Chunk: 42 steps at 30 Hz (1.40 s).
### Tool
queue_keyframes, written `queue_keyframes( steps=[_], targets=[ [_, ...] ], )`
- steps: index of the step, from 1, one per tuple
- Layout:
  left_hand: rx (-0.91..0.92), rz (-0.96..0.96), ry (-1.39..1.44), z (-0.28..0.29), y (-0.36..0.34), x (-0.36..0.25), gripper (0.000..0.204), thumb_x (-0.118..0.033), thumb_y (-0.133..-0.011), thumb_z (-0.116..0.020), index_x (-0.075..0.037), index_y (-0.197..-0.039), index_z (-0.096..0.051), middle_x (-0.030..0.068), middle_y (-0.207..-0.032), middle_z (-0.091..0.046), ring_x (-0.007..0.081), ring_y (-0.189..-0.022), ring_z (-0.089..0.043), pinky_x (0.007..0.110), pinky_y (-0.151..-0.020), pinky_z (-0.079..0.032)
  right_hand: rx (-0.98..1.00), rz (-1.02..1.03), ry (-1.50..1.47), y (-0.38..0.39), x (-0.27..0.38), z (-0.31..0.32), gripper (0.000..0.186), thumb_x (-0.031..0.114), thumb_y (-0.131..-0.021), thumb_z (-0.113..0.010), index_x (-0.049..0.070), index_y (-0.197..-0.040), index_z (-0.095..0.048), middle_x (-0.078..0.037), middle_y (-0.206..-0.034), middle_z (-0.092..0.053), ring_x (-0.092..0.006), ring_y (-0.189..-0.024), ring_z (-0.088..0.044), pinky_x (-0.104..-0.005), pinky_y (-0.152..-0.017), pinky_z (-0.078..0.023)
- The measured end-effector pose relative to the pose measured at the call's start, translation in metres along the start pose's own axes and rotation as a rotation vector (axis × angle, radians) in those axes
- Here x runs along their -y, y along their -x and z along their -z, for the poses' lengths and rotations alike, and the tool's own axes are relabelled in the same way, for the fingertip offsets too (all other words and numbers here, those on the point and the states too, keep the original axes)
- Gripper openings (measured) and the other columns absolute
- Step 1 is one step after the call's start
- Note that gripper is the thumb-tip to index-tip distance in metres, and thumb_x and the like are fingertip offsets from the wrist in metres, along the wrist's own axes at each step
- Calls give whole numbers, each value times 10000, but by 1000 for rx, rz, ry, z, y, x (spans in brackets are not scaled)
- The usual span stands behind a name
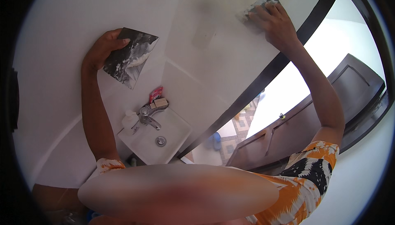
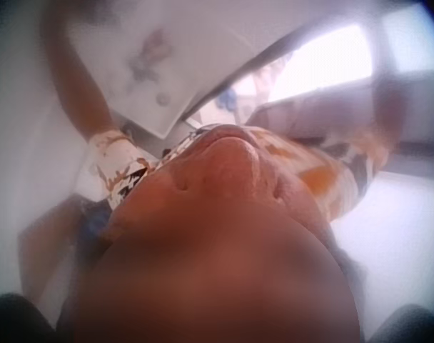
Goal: The person applies plaster to a wall using a trowel and a smaller hand tool. They repeatedly scoop plaster from a board and spread it onto the wall surface in a bathroom.
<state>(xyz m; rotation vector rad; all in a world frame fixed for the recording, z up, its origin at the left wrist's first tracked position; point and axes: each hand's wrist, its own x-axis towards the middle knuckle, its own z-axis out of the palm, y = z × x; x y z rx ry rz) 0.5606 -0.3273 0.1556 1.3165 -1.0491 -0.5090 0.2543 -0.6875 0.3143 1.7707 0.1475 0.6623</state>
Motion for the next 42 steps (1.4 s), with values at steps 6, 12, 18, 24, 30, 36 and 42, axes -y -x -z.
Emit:
queue_keyframes(
  steps=[6,12,18,24,30,36,42],
  targets=[
    [-15,42,-38,0,-5,2,410,-173,-931,-650,14,-1293,-612,69,-1067,-713,136,-896,-667,298,-846,-549,-69,-5,55,-15,-16,22,351,14,-811,-704,204,-1103,-743,21,-1125,-688,-214,-1196,-592,-412,-1110,-390],
    [-36,53,-28,-4,1,-7,428,-188,-923,-651,19,-1294,-608,84,-1090,-711,149,-919,-670,298,-875,-540,-131,254,-103,-135,-18,-22,147,141,-848,-670,183,-942,-775,13,-1016,-708,-219,-1052,-602,-432,-1077,-380],
    [-56,42,-41,-5,1,-6,437,-180,-925,-646,30,-1305,-601,96,-1107,-709,156,-935,-673,311,-899,-539,-1,276,-47,-154,5,-48,124,176,-820,-689,190,-926,-753,25,-1034,-702,-212,-1033,-607,-420,-1047,-395],
    [-52,34,-30,-5,1,-5,417,-189,-934,-647,27,-1289,-609,90,-1092,-708,150,-940,-666,314,-910,-529,-40,-23,84,-27,-22,-20,452,-19,-825,-672,217,-1208,-722,26,-1296,-658,-208,-1267,-547,-415,-1121,-386],
    [-24,58,-47,-3,-1,-5,391,-195,-940,-645,18,-1267,-617,75,-1089,-707,134,-927,-659,310,-906,-526,20,-90,132,39,-12,22,432,42,-793,-710,192,-1197,-704,12,-1219,-662,-225,-1193,-592,-414,-1043,-425],
    [-16,55,-72,-1,-3,-4,373,-181,-946,-641,13,-1264,-622,70,-1064,-716,122,-904,-665,303,-886,-534,-147,-381,535,-20,-58,26,430,66,-823,-618,173,-1235,-679,29,-1083,-679,-144,-970,-623,-343,-701,-476],
    [-11,14,-23,-3,1,-4,367,-180,-956,-640,8,-1270,-624,69,-1075,-726,119,-900,-684,295,-866,-548,13,-412,421,-25,-17,-18,413,108,-846,-604,130,-1253,-662,33,-1082,-660,-159,-881,-606,-343,-663,-463]
  ],
)
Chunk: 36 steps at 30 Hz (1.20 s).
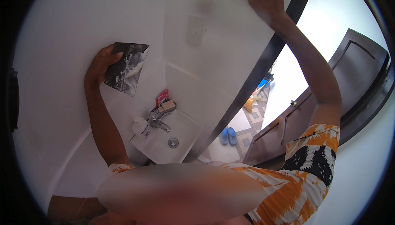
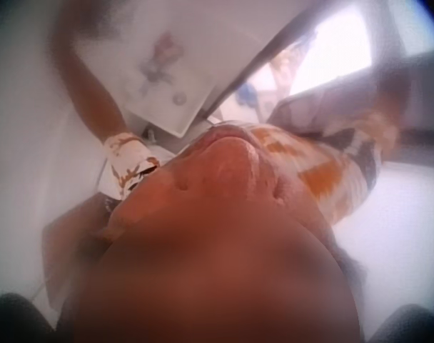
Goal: The person applies plaster to a wall using a trowel and a smaller hand tool. They repeatedly scoop plaster from a board and spread it onto the wall surface in a bathroom.
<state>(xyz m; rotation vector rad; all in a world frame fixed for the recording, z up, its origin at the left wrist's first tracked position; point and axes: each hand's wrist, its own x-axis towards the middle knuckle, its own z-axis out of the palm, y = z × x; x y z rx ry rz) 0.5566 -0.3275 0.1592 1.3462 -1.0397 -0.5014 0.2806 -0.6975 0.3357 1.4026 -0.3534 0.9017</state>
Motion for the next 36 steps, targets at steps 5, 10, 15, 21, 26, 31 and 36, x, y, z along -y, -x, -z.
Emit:
queue_keyframes(
  steps=[5,10,15,21,26,31,36],
  targets=[
    [0,-27,-8,-1,1,0,362,-183,-959,-637,6,-1267,-626,63,-1058,-726,114,-886,-684,288,-851,-552,-65,155,-511,80,84,53,486,143,-835,-606,18,-1304,-605,-82,-1176,-577,-199,-969,-586,-351,-729,-438],
    [26,-6,17,6,-1,5,369,-149,-970,-603,15,-1300,-598,50,-1100,-704,107,-930,-669,289,-882,-535,55,93,-753,119,92,99,483,72,-788,-655,-3,-1263,-612,-74,-1062,-642,-205,-910,-596,-338,-710,-421],
    [-52,-91,186,-3,4,24,337,-163,-987,-600,4,-1279,-616,56,-1083,-714,127,-913,-681,291,-856,-553,106,-616,-1519,201,105,167,350,21,-877,-645,-15,-1225,-630,-29,-997,-679,-153,-805,-587,-301,-670,-429],
    [-420,-425,765,-143,67,114,376,-209,-1063,-523,-33,-1395,-528,76,-1332,-629,216,-1191,-612,409,-1026,-498,1019,-2302,-2564,280,191,227,202,156,-949,-652,60,-1126,-636,-41,-972,-682,-163,-869,-689,-340,-782,-590],
    [-709,-548,778,-265,114,158,342,-236,-1081,-498,-61,-1371,-542,85,-1307,-635,226,-1166,-626,422,-1033,-505,1605,-2269,-2769,287,204,224,252,222,-954,-644,80,-1162,-648,-39,-1022,-676,-187,-912,-663,-389,-811,-563],
    [-443,-740,-157,-311,147,144,263,-150,-1005,-609,-46,-1245,-638,204,-1306,-648,360,-1226,-630,466,-1023,-519,1822,-2134,-2861,287,205,207,266,220,-933,-672,86,-1162,-652,-43,-1088,-666,-182,-985,-640,-385,-857,-537],
    [-394,-702,-760,-314,179,143,387,-42,-815,-732,-25,-1196,-661,221,-1248,-678,379,-1165,-671,436,-963,-557,1706,-1955,-3093,295,189,179,254,161,-932,-659,41,-1155,-636,-70,-1036,-695,-208,-944,-687,-383,-853,-568]
  ],
)
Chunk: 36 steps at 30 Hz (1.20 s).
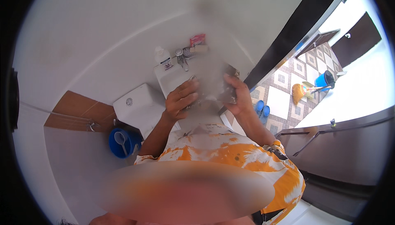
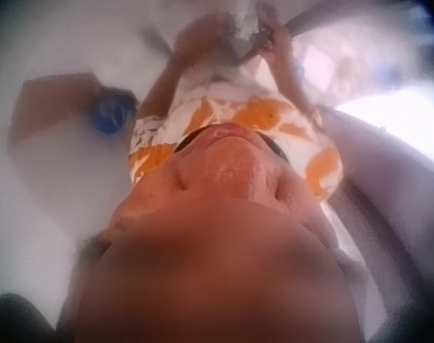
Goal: The person applies plaster to a wall using a trowel and a smaller hand tool. They repeatedly scoop plaster from a board and spread it onto the wall surface in a bathroom.
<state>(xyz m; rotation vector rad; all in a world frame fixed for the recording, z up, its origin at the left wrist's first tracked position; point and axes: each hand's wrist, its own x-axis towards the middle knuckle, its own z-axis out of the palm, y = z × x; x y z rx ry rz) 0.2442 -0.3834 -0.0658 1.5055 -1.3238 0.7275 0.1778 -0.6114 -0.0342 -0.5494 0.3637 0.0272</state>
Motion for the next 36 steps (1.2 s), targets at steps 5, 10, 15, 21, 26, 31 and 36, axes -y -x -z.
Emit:
queue_keyframes(
  steps=[5,10,15,21,26,31,36],
  targets=[
    [-297,702,-25,-11,33,-35,258,-154,-994,-585,8,-1182,-659,145,-1116,-708,265,-925,-711,423,-840,-585,0,444,438,10,10,16,307,147,-972,-620,18,-1251,-610,-135,-1107,-660,-233,-1042,-660,-351,-875,-558],
    [-1075,1439,996,-40,36,-61,324,-192,-1009,-568,-3,-1270,-595,116,-1072,-701,244,-911,-700,406,-773,-594,861,998,1017,18,-2,29,462,137,-879,-728,88,-1324,-610,-175,-1273,-588,-355,-1153,-598,-461,-981,-487],
    [-1002,1497,1308,-30,38,-83,346,-193,-1013,-517,28,-1269,-589,180,-1150,-695,296,-998,-705,439,-873,-591,1020,992,1553,31,-6,36,527,69,-780,-793,194,-1281,-685,-194,-1241,-594,-413,-1182,-573,-511,-1004,-485],
    [-905,1431,927,1,36,-98,301,-156,-992,-568,27,-1226,-611,115,-1063,-717,210,-895,-733,343,-790,-623,871,1029,1714,26,29,40,475,61,-739,-786,177,-1197,-748,-122,-1179,-648,-352,-1123,-609,-460,-958,-495],
    [-730,1488,756,4,11,-82,312,-143,-954,-641,28,-1214,-615,84,-1005,-712,148,-828,-714,297,-746,-604,948,1134,1874,26,52,14,398,100,-708,-796,184,-1097,-785,-63,-1110,-691,-290,-1161,-605,-502,-1084,-406],
    [-546,1578,669,24,-7,-54,356,-159,-939,-665,39,-1229,-609,88,-1017,-712,140,-823,-710,276,-745,-597,1079,1077,2054,30,53,-33,370,111,-698,-802,191,-1058,-781,-18,-1126,-693,-261,-1181,-600,-529,-1102,-388],
    [-297,1543,723,46,-12,-19,370,-152,-948,-660,48,-1253,-599,111,-1031,-714,160,-832,-718,284,-751,-603,968,1139,2196,21,41,-54,381,74,-709,-784,193,-1071,-771,-10,-1102,-695,-248,-1144,-612,-517,-1064,-428]
  ],
)
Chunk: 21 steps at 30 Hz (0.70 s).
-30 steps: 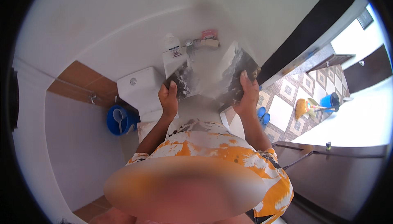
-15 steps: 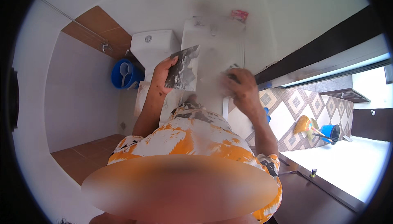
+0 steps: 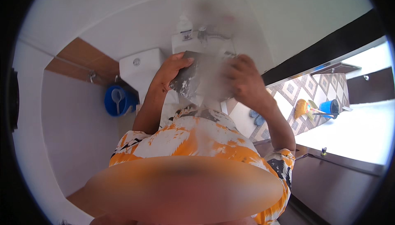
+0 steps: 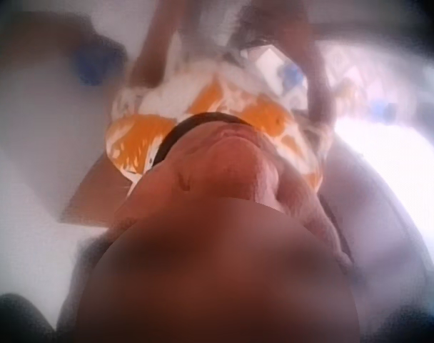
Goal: The person applies plaster to a wall using a trowel and a smaller hand tool. They repeatedly scoop plaster from a board and spread it onto the wall surface in a bathroom.
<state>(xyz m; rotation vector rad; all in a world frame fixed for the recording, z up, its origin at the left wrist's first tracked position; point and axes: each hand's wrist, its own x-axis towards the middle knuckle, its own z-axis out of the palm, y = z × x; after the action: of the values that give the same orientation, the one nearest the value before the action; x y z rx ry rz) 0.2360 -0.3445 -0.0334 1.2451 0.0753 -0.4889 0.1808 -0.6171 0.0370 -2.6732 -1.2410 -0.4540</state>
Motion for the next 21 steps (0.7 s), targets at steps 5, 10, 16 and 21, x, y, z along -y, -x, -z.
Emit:
queue_keyframes(
  steps=[5,10,16,21],
  targets=[
    [44,-222,448,33,-37,-29,318,-193,-984,-622,31,-1209,-635,93,-1036,-719,183,-860,-717,325,-749,-600,-248,-347,-522,14,-8,-14,376,-80,-802,-714,132,-1111,-744,-38,-1077,-703,-212,-1015,-654,-321,-885,-524],
    [11,-424,460,74,-64,-83,332,-218,-1010,-603,23,-1236,-625,106,-1086,-726,199,-916,-724,332,-807,-597,-748,-855,-1328,17,-2,13,255,53,-951,-692,40,-1205,-668,11,-1073,-701,-105,-986,-633,-308,-872,-514],
    [93,-626,-59,105,-120,-207,389,-248,-1003,-622,40,-1264,-624,42,-1070,-706,78,-914,-666,235,-836,-540,-171,-460,617,-24,-13,106,490,74,-821,-749,207,-1288,-683,-93,-1306,-605,-300,-1254,-540,-523,-1039,-429],
    [339,-635,-147,85,-197,-301,489,-260,-971,-679,61,-1326,-583,60,-1111,-695,95,-925,-671,242,-831,-552,4,-349,1170,-63,-84,125,469,135,-814,-757,295,-1251,-705,-18,-1401,-578,-294,-1344,-467,-554,-1126,-312]
  ],
)
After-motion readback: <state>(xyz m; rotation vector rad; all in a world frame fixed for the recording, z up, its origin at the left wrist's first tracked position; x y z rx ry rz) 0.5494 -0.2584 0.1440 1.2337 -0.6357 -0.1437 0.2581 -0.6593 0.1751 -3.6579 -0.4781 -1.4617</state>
